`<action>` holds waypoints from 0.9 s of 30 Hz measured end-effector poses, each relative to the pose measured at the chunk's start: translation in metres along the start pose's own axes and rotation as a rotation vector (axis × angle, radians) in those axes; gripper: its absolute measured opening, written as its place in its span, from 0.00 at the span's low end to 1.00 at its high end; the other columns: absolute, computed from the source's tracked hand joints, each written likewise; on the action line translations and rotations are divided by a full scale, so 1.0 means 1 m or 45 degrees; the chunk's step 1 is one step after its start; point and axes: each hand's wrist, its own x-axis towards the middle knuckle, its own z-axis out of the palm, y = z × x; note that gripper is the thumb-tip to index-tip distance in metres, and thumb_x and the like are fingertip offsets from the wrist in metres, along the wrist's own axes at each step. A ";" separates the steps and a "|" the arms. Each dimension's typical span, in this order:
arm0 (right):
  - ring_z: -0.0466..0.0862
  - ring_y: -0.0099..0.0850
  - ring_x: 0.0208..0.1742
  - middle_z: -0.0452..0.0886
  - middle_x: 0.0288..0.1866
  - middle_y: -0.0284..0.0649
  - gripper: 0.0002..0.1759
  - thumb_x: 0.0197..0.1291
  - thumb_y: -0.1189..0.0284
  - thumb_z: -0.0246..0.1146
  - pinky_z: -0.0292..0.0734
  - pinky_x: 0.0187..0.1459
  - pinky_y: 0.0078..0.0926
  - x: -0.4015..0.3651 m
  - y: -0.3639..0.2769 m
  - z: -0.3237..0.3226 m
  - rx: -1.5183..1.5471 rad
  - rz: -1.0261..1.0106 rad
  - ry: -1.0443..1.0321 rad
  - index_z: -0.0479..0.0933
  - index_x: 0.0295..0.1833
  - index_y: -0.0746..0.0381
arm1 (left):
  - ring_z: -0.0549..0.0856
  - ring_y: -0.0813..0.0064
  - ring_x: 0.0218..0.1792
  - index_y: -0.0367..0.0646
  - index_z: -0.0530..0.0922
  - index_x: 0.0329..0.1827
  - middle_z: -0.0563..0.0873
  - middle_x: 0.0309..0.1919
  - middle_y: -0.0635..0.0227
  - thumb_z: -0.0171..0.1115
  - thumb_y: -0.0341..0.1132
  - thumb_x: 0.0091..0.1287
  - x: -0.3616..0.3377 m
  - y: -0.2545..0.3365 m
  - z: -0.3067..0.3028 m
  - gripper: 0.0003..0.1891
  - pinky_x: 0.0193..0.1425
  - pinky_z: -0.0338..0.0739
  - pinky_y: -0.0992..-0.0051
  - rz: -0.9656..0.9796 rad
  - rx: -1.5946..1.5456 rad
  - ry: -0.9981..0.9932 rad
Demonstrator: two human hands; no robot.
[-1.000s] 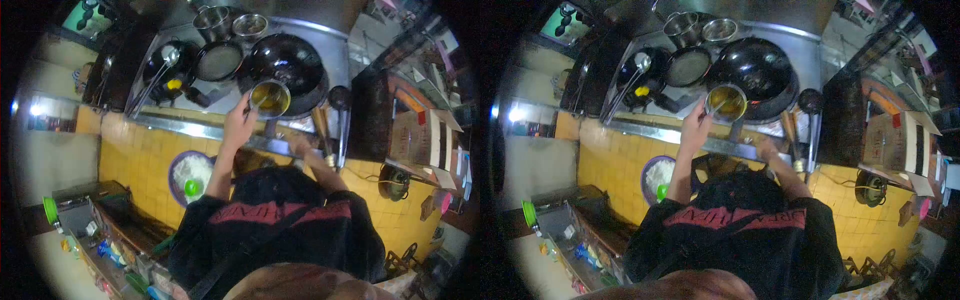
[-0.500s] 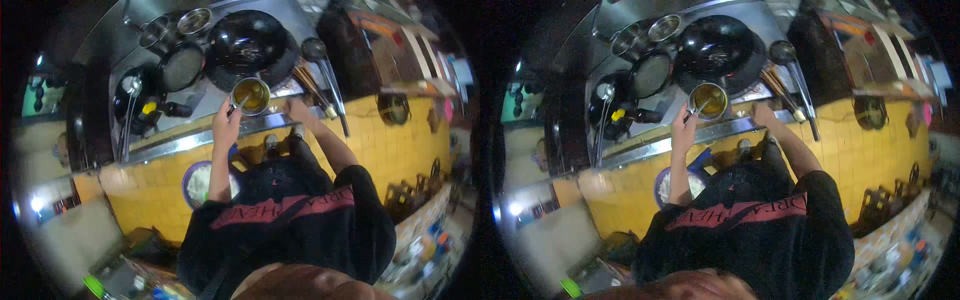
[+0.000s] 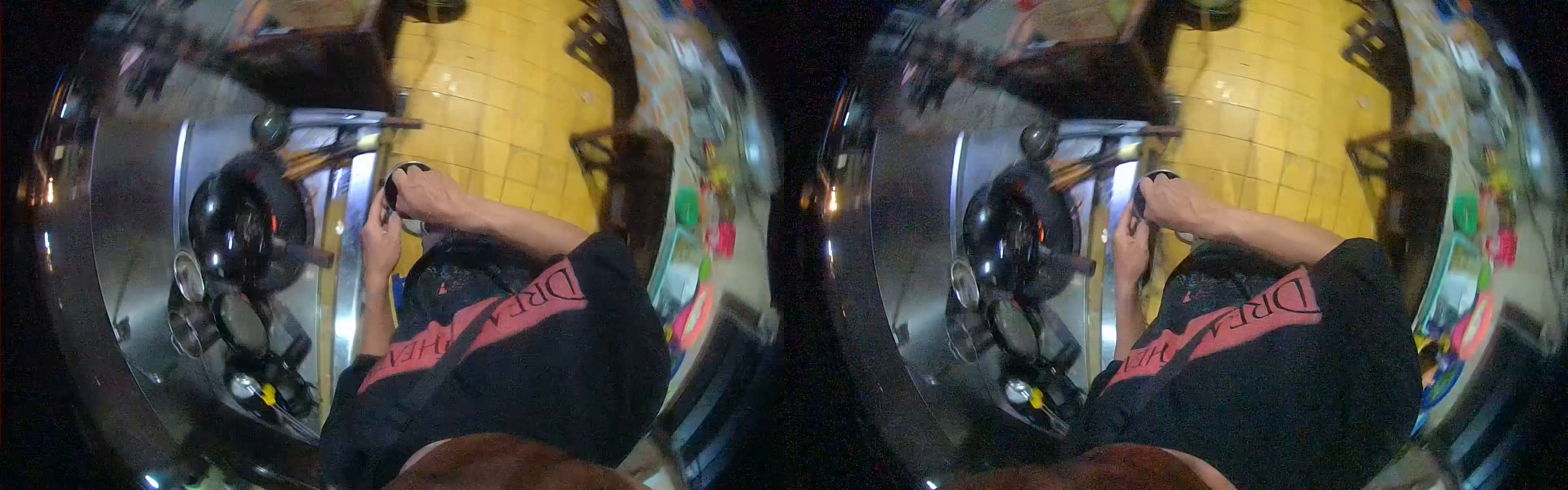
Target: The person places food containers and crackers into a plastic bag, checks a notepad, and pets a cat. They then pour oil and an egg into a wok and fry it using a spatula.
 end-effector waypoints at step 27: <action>0.82 0.43 0.27 0.78 0.21 0.49 0.19 0.63 0.62 0.47 0.77 0.25 0.35 -0.361 0.170 -0.011 0.313 1.641 0.911 0.61 0.41 0.72 | 0.70 0.83 0.25 0.32 0.63 0.59 0.73 0.25 0.70 0.50 0.35 0.64 -0.055 0.058 0.376 0.22 0.29 0.67 0.82 0.348 0.498 -1.878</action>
